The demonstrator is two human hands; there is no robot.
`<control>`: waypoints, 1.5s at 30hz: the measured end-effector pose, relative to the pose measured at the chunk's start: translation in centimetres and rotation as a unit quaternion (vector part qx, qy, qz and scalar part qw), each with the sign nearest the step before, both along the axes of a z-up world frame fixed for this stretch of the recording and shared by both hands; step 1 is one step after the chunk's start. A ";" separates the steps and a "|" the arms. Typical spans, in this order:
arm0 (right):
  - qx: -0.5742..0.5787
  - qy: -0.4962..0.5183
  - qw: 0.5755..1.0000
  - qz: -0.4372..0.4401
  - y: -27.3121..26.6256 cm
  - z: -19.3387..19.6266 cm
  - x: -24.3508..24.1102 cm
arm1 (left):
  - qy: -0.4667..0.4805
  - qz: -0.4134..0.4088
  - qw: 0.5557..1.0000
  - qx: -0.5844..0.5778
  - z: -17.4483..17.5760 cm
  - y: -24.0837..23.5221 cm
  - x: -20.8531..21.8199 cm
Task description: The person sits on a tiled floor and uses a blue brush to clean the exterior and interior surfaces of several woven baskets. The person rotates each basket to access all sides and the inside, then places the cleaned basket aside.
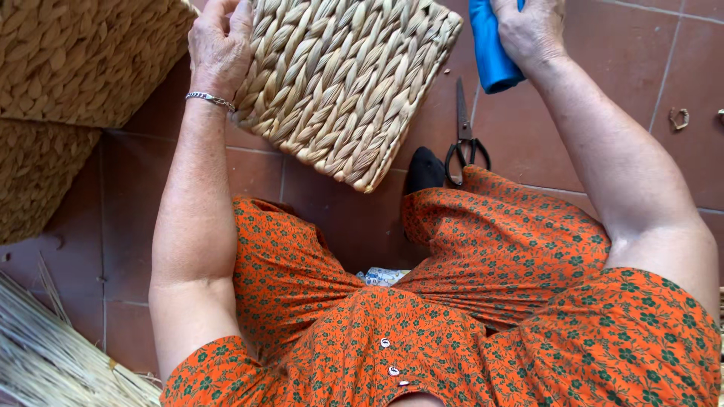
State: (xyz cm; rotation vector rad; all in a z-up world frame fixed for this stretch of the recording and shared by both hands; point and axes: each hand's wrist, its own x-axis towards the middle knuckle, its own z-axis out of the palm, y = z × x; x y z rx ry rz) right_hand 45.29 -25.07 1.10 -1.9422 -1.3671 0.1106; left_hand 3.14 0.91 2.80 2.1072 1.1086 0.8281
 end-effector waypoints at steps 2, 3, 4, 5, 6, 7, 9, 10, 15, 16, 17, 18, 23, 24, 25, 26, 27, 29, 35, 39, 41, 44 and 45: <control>-0.032 0.126 0.991 -0.008 0.2 -2.0 1.0 | -0.002 -0.003 1.000 0.008 -0.1 0.4 1.3; -0.072 0.260 0.963 -0.013 0.4 -2.9 0.5 | 0.005 0.013 1.000 0.007 -0.2 0.6 1.8; -0.110 0.388 0.915 -0.016 0.7 -3.4 -0.3 | 0.013 0.028 1.000 0.005 -0.4 0.6 2.2; -0.093 0.457 0.884 -0.021 0.9 -3.4 -1.3 | 0.020 0.046 0.999 0.006 -0.3 0.7 2.6; -0.075 0.523 0.848 -0.025 0.9 -3.1 -2.3 | -0.011 0.056 0.998 -0.038 -0.2 0.8 2.6; -0.066 0.531 0.845 -0.007 0.8 -2.3 -3.1 | -0.039 0.067 0.994 -0.082 -0.1 0.7 2.2; -0.047 0.546 0.836 0.029 0.6 0.4 -4.4 | -0.099 0.077 0.983 -0.133 0.7 1.1 1.5; -0.034 0.538 0.842 0.039 0.8 2.0 -4.9 | -0.130 0.077 0.978 -0.141 1.3 1.5 1.0; -0.030 0.492 0.866 0.090 -1.4 10.0 -7.5 | -0.280 0.011 0.934 -0.220 2.1 1.0 -3.1; -0.054 0.434 0.890 0.128 -1.4 11.1 -8.7 | -0.258 0.035 0.934 -0.244 2.2 0.9 -3.5; -0.075 0.372 0.910 0.168 -1.3 12.0 -9.8 | -0.236 0.058 0.933 -0.265 2.2 1.0 -3.9; -0.095 0.309 0.924 0.206 -1.2 12.7 -10.9 | -0.248 0.014 0.940 -0.235 2.2 1.0 -4.1; -0.046 -0.049 0.952 0.299 -0.7 11.9 -15.7 | -0.278 -0.038 0.948 -0.151 2.3 2.1 -5.6; -0.038 -0.141 0.939 0.310 -0.5 11.4 -15.7 | -0.282 -0.025 0.948 -0.144 2.5 2.2 -6.0; -0.034 -0.156 0.941 0.297 -0.1 10.9 -15.8 | -0.288 -0.009 0.948 -0.137 2.6 2.3 -6.9; -0.029 -0.170 0.943 0.285 0.5 10.3 -15.6 | -0.293 0.007 0.947 -0.129 2.8 2.2 -7.7; -0.022 -0.186 0.944 0.270 1.1 9.8 -15.0 | -0.261 0.012 0.956 -0.132 3.0 2.0 -8.2; -0.003 -0.148 0.965 0.217 2.2 8.8 -13.6 | -0.195 0.021 0.971 -0.139 3.5 1.2 -9.1; 0.012 0.018 0.996 0.085 5.0 7.7 -15.2 | -0.274 0.013 0.946 -0.171 4.3 -1.1 -7.2; 0.029 -0.008 0.965 0.260 3.7 9.1 -22.3 | -0.201 0.051 0.978 -0.024 5.3 -1.7 -5.3; 0.024 -0.093 0.926 0.366 2.5 9.2 -26.6 | -0.192 0.049 0.980 0.023 5.5 -2.4 -4.6; 0.045 -0.257 0.854 0.451 2.5 8.7 -27.9 | -0.207 0.032 0.978 -0.007 5.3 -3.5 -4.7; 0.052 -0.256 0.864 0.430 3.2 8.6 -26.7 | -0.205 0.038 0.978 -0.019 5.4 -3.5 -4.5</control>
